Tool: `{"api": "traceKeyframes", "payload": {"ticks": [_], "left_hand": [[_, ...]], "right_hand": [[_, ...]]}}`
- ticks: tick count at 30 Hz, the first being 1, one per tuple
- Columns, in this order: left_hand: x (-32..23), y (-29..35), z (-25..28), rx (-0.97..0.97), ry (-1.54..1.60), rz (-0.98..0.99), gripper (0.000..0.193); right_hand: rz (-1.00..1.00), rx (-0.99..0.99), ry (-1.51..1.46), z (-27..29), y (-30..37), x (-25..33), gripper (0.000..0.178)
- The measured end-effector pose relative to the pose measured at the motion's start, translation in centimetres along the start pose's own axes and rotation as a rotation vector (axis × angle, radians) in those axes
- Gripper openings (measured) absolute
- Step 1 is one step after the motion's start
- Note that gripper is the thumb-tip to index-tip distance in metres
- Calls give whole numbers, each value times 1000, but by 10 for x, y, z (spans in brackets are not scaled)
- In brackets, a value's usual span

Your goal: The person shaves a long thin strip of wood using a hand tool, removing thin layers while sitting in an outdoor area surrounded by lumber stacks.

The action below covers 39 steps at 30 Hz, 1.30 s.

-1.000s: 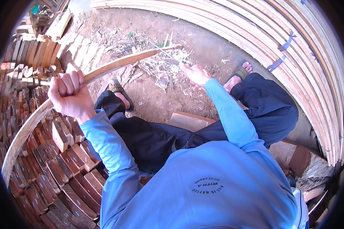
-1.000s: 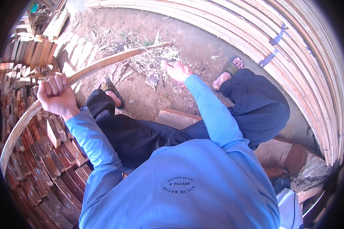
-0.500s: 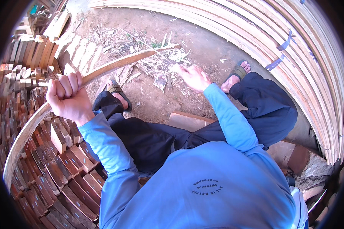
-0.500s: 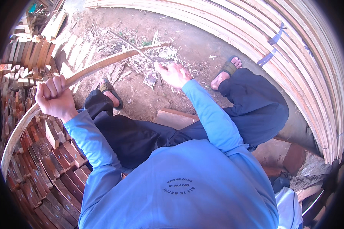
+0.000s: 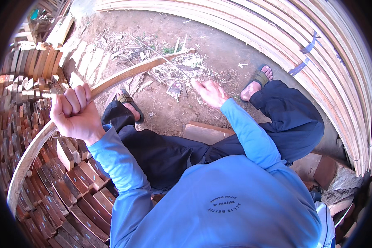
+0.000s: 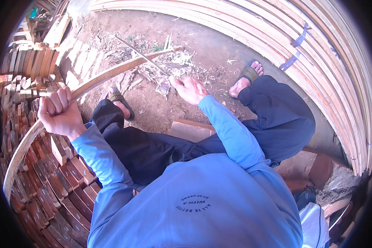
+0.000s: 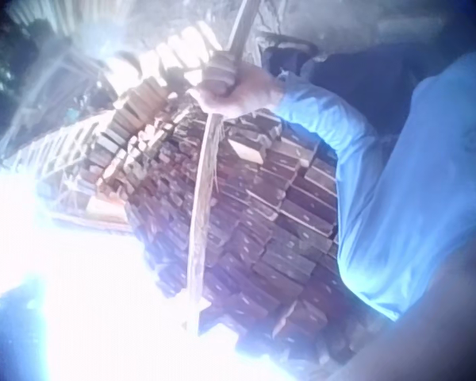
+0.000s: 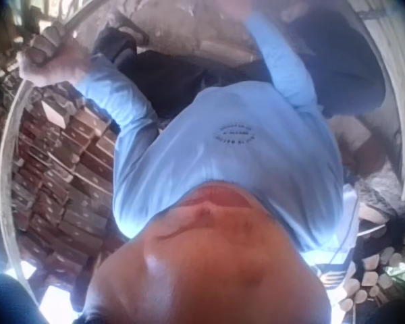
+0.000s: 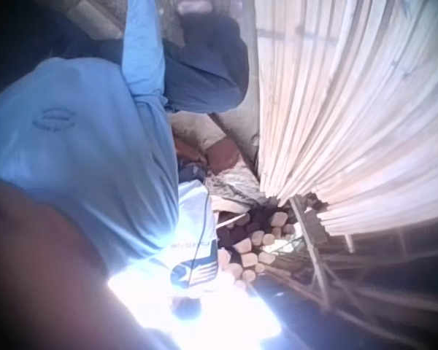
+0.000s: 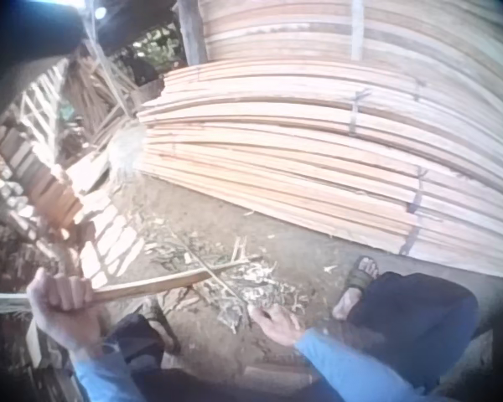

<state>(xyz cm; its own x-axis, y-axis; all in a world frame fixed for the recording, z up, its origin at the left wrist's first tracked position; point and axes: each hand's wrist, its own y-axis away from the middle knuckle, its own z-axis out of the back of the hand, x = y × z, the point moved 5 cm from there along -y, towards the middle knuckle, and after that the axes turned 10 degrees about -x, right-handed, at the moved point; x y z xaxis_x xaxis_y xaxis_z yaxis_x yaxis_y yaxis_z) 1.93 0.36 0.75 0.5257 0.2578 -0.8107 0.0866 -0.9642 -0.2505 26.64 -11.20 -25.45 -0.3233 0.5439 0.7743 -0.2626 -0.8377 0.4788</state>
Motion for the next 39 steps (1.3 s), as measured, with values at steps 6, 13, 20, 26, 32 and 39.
{"api": "traceKeyframes", "payload": {"ticks": [6,13,20,26,32,39], "left_hand": [[1,3,-9,34,-10,-6,45],[-1,3,-2,32,-30,-9,45],[-2,-3,15,-90,-42,-29,45],[-4,-2,13,-15,-13,-12,46],[-4,-9,18,-91,-11,-37,46],[0,-2,8,-23,-1,-10,45]], "right_hand": [[-248,-30,-20,10,-22,-41,70],[-115,134,-163,-4,-16,-23,66],[-95,84,-42,7,-8,9,64],[128,78,-17,2,6,24,69],[119,3,119,1,9,46,66],[292,7,21,1,31,61,64]]}}
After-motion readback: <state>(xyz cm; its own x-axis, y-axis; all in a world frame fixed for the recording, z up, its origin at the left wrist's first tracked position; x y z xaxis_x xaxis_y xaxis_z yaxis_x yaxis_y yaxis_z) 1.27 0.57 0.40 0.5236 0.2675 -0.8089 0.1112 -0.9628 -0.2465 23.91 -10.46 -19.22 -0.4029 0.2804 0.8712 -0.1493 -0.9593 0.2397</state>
